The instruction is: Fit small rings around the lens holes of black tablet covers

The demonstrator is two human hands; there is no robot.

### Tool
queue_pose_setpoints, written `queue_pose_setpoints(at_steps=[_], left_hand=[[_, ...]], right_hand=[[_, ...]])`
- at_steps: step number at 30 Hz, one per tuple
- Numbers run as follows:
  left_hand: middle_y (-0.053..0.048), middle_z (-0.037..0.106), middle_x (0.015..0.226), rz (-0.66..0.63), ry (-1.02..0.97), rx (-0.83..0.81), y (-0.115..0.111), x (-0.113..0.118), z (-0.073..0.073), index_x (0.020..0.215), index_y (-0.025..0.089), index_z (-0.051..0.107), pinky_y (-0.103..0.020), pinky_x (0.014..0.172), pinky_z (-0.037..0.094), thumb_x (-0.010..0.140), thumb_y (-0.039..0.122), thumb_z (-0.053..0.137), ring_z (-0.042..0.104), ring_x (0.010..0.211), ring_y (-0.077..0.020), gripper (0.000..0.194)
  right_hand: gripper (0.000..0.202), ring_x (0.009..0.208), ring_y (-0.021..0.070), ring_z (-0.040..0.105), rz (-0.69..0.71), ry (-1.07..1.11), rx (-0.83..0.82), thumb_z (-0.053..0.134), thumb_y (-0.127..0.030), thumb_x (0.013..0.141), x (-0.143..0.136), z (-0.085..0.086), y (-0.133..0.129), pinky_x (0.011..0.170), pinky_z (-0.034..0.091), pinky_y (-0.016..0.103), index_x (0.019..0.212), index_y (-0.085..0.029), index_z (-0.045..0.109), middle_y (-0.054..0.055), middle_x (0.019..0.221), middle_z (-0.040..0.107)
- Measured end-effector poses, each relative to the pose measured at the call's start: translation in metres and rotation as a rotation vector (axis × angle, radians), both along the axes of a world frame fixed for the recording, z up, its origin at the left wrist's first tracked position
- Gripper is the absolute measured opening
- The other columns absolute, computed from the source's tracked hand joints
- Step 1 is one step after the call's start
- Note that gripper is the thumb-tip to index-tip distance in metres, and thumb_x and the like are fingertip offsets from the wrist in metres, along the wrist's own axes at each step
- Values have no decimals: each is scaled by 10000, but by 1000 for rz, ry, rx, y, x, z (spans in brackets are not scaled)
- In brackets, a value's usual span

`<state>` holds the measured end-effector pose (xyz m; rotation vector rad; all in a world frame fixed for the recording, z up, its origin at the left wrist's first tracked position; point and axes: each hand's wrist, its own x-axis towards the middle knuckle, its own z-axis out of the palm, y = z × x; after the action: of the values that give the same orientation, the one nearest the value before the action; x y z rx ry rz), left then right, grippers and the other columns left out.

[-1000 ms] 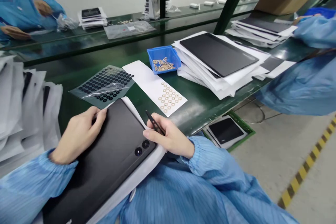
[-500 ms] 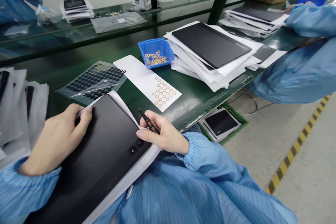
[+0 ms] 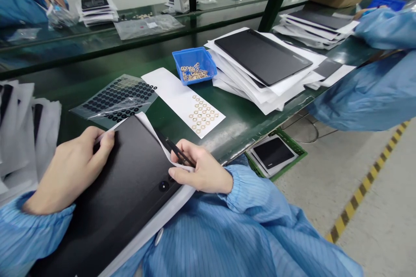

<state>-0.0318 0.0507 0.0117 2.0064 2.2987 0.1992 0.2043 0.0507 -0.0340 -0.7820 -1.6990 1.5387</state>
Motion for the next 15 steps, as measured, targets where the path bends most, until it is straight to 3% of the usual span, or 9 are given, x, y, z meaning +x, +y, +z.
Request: queue_pose_setpoints(at_steps=[15], left_hand=[[-45,523,638,6,-3,43,-2,1,2,743,263,313,-360,606,377,808,518,209,592,658,-320,283]], right_hand=[[295,461,41,303,-8,67,-95,643,-363,808,0,0,-1,410,282,182,770,-200,400,-79,621,361]])
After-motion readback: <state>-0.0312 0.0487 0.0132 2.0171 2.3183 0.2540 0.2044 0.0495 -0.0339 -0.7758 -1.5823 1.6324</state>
